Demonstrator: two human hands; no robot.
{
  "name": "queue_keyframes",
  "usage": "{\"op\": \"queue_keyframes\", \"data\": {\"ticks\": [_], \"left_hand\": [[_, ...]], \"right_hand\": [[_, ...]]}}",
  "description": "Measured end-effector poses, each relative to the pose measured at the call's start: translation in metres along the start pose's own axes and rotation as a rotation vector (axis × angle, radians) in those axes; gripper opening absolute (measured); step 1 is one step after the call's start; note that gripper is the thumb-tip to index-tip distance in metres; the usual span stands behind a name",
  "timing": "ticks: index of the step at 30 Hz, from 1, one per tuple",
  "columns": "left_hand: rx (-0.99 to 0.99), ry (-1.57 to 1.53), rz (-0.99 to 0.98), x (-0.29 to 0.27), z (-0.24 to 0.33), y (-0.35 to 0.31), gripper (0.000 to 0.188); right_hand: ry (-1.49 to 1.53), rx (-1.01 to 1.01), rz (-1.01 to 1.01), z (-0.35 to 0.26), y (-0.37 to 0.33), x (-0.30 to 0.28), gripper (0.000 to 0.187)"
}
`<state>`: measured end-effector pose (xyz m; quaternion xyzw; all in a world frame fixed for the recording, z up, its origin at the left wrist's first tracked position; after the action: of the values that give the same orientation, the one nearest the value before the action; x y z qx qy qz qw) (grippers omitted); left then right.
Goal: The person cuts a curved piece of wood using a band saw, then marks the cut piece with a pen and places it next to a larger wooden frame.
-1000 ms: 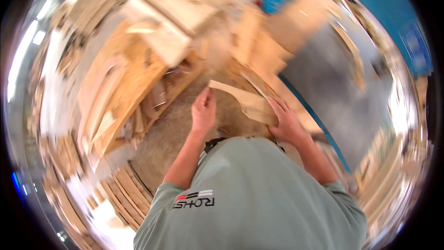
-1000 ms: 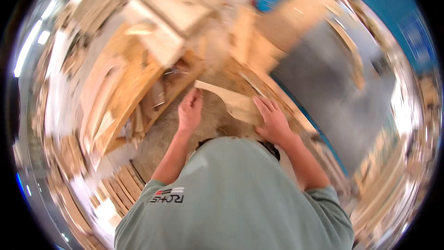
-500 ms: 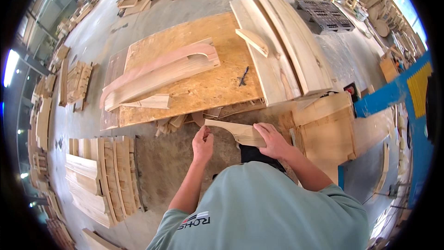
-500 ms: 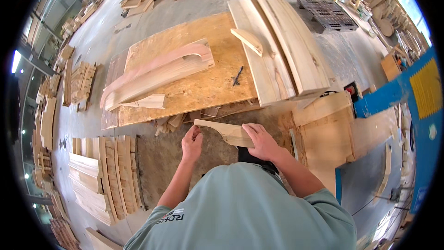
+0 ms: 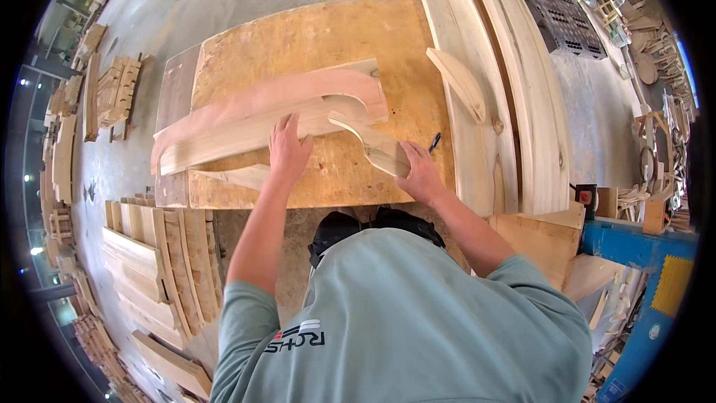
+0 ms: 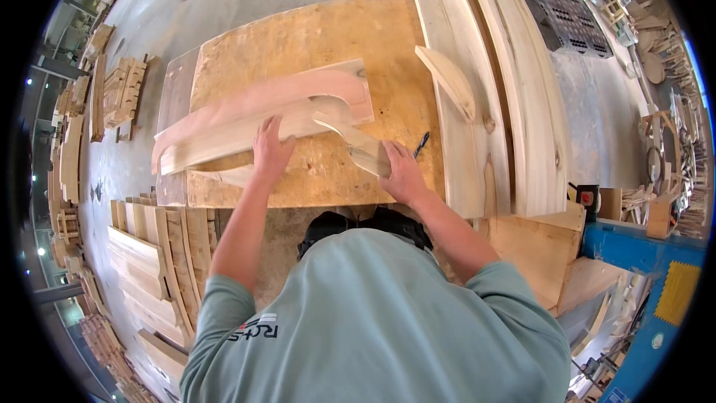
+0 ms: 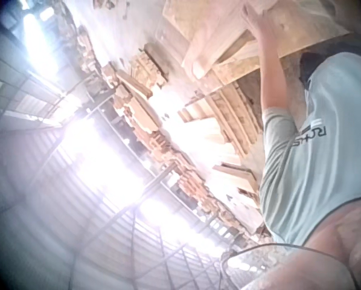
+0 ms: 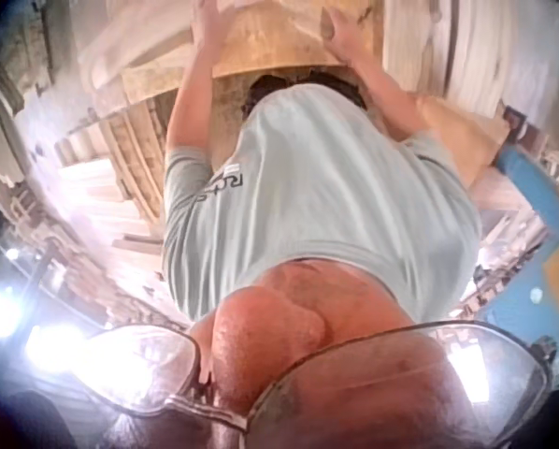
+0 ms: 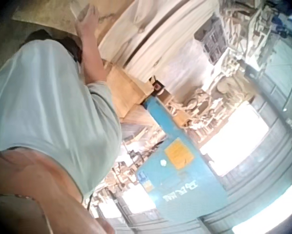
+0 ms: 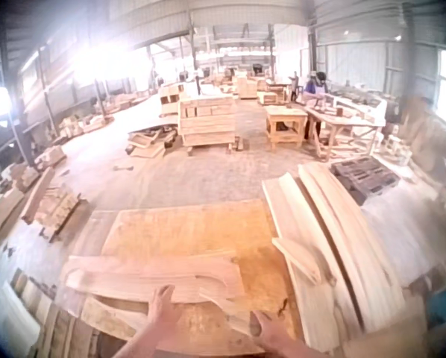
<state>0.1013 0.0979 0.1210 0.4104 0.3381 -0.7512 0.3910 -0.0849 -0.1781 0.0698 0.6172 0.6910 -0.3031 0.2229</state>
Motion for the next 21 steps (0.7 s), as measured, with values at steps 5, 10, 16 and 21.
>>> {"op": "queue_keyframes", "data": {"ticks": [5,10,16,21], "left_hand": [[0.132,0.364,-0.203,-0.025,-0.011,0.095,0.088],[0.268,0.546,-0.422,-0.021,-0.008,0.170,0.092],[0.258,0.380,-0.620,-0.021,-0.029,0.192,0.087],[0.321,0.274,-0.524,-0.021,-0.034,0.196,0.079]], "right_hand": [[0.059,0.089,0.011,-0.006,0.027,0.010,0.081],[0.027,0.131,0.052,0.004,0.034,0.014,0.081],[0.129,0.191,0.051,0.003,0.045,0.017,0.081],[0.171,0.230,0.016,0.002,0.048,0.008,0.081]]}}
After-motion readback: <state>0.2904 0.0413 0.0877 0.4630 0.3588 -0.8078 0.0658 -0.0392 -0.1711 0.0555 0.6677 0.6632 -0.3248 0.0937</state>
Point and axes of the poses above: each hand's wrist, its own y-axis towards the middle knuckle, its own x-axis out of the palm, z = x × y, the point moved 2 cm from there along y, towards the middle knuckle, and after that the axes turned 15 degrees about -z, right-handed, at the moved point
